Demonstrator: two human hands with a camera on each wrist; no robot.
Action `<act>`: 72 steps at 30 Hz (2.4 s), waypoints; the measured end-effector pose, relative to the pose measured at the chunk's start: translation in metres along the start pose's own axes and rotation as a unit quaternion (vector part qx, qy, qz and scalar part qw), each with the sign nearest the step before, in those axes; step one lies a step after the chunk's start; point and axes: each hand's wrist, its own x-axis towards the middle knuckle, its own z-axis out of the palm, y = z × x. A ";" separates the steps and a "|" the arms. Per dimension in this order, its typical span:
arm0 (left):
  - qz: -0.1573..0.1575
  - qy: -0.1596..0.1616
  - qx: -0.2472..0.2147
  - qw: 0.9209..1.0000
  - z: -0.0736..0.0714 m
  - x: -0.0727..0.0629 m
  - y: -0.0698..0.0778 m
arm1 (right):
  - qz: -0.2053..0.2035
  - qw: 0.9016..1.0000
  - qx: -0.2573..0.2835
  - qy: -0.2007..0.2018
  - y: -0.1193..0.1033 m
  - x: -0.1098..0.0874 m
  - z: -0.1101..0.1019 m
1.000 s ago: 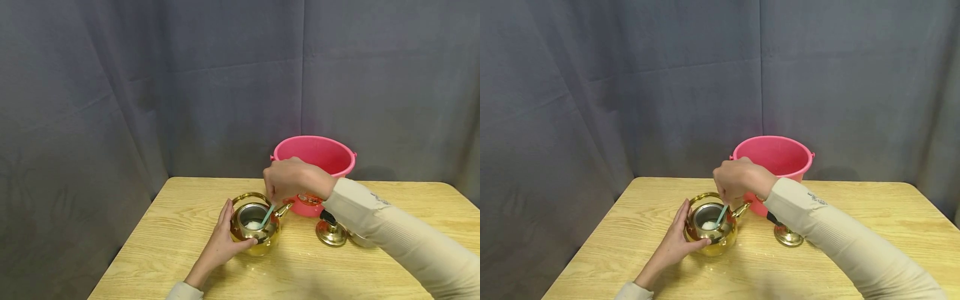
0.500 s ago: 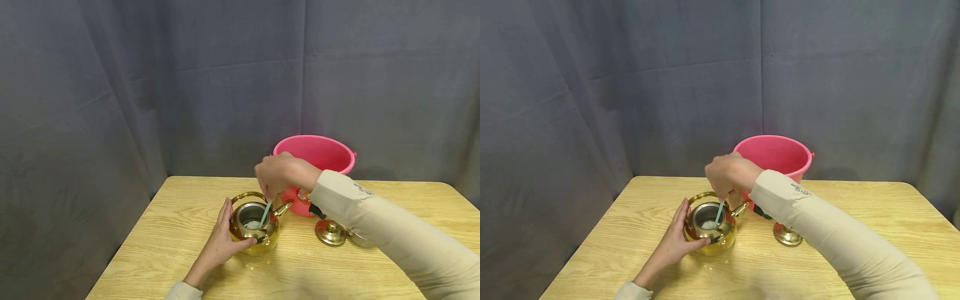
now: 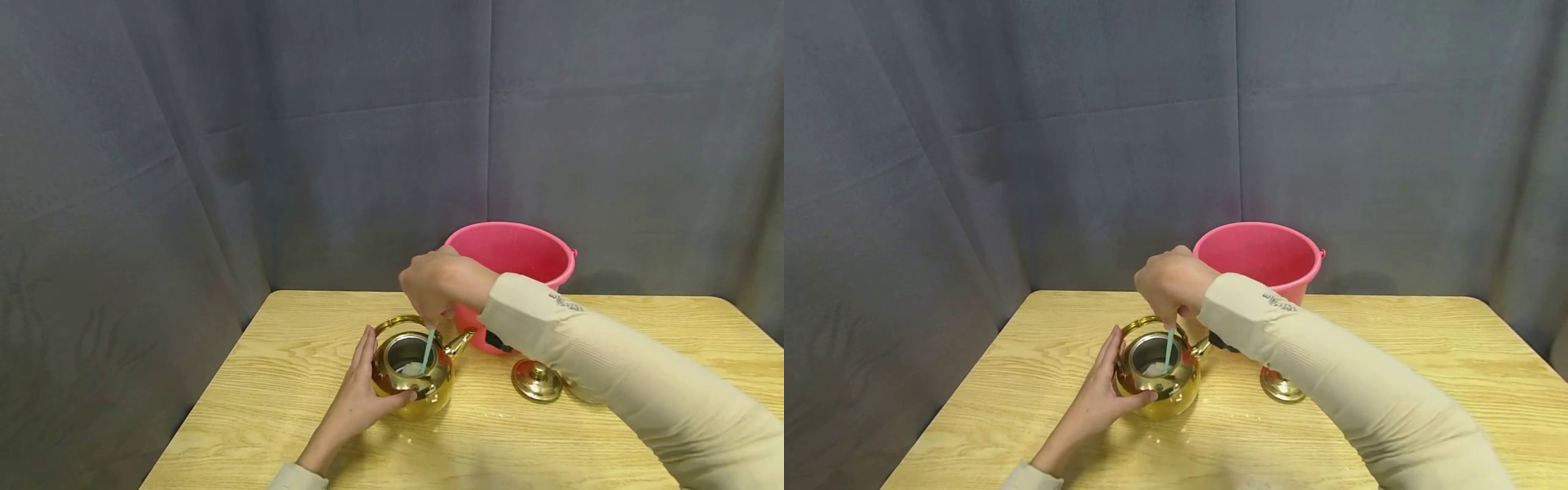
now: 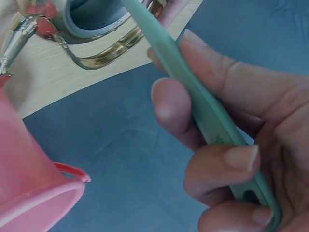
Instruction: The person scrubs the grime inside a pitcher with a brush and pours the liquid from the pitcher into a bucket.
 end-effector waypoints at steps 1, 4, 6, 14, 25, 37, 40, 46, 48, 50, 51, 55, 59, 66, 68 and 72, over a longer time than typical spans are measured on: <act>0.000 0.000 -0.002 1.000 0.000 0.000 0.000 | 0.002 1.000 -0.012 -0.002 -0.002 0.001 -0.001; 0.004 -0.002 -0.010 1.000 0.000 0.000 0.000 | 0.014 0.999 -0.048 -0.006 -0.009 0.004 -0.004; 0.006 -0.005 -0.013 1.000 0.000 0.000 0.000 | 0.023 0.998 -0.064 -0.010 -0.012 0.005 -0.006; 0.012 -0.008 -0.015 1.000 0.001 0.002 0.002 | 0.044 0.997 -0.067 -0.024 -0.013 0.006 -0.007; 0.037 -0.007 0.002 0.999 0.002 0.003 0.003 | 0.062 0.993 -0.095 -0.029 -0.024 0.008 -0.012; 0.038 -0.008 0.010 0.999 0.002 0.002 0.003 | 0.076 0.989 -0.124 -0.006 -0.036 0.008 -0.009; 0.038 -0.008 0.010 0.999 0.002 0.002 0.003 | 0.076 0.989 -0.126 -0.002 -0.039 0.008 -0.008; 0.043 -0.007 0.010 0.999 0.003 0.002 0.003 | 0.090 0.988 -0.125 0.017 -0.043 0.009 -0.005; 0.042 -0.007 0.013 0.999 0.003 0.003 0.003 | 0.093 0.987 -0.127 0.021 -0.044 0.008 -0.004; 0.043 -0.008 0.014 0.999 0.003 0.003 0.003 | 0.095 0.987 -0.128 0.025 -0.044 0.007 -0.003; 0.042 -0.009 0.015 0.999 0.003 0.003 0.003 | 0.096 0.987 -0.128 0.027 -0.044 0.007 -0.003; 0.042 -0.011 0.014 0.999 0.003 0.004 0.003 | 0.102 0.986 -0.129 0.034 -0.045 0.005 -0.001; 0.043 -0.010 0.016 0.999 0.003 0.004 0.001 | 0.107 0.985 -0.127 0.040 -0.047 0.005 0.001; 0.047 -0.009 0.010 0.999 0.003 0.004 0.001 | 0.107 0.984 -0.133 0.056 -0.048 0.004 0.005; 0.047 -0.010 0.009 0.999 0.002 0.004 0.001 | 0.104 0.983 -0.140 0.058 -0.048 0.003 0.007; 0.046 -0.008 0.012 0.999 0.001 0.005 0.000 | 0.101 0.982 -0.144 0.064 -0.047 0.000 0.008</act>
